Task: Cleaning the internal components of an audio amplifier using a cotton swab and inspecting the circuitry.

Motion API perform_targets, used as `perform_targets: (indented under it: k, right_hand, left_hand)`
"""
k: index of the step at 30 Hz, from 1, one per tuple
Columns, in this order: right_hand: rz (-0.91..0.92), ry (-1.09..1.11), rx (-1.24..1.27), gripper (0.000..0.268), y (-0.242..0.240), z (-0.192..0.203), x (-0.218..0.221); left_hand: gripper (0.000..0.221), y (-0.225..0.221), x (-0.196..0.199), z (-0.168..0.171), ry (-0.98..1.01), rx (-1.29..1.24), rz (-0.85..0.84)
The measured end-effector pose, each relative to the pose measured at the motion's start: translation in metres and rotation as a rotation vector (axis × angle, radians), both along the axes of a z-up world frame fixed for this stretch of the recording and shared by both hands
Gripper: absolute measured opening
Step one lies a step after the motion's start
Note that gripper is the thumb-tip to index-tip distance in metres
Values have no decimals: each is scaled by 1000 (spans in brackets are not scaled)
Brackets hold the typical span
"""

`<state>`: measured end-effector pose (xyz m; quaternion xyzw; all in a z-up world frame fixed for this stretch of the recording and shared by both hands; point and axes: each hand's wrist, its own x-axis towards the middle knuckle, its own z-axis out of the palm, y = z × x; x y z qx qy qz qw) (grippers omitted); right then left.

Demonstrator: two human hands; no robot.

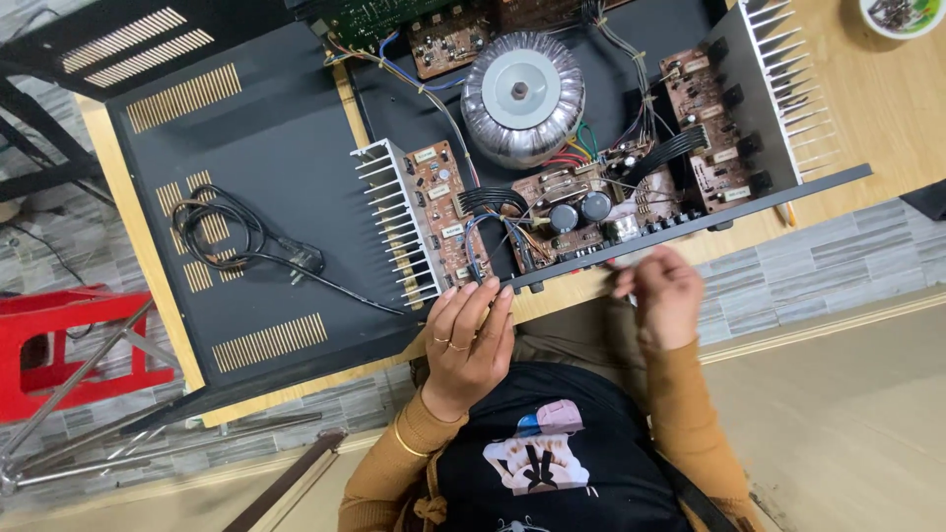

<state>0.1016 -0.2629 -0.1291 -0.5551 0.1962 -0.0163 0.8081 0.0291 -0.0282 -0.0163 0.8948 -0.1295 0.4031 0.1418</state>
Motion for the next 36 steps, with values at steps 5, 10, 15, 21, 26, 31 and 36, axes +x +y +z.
perform_targets:
  k: [5,10,15,21,26,31,36]
  right_hand:
    - [27,-91,-199,8,-15,36,-8]
    - [-202,-450,-915,17,-48,58,13]
    - [-55,-574,-1437,11,-47,-5,8]
    - [-175,-537,-1058,6,-69,41,12]
    - [-190,-611,-1335,5,-31,0,7]
    - [-50,-650,-1060,14,5,61,-20]
    - [-103,-804,-1189,17,-2,43,-3]
  left_hand:
    - [34,0,2,1,-13,-12,3]
    - [36,0,-4,25,169,30,5]
    - [33,0,3,2,-29,-2,7]
    - [34,1,4,1,-50,19,11]
    - [35,1,5,-1,-53,21,15]
    - [34,0,5,1,-57,11,15]
    - [34,0,5,1,-58,17,16]
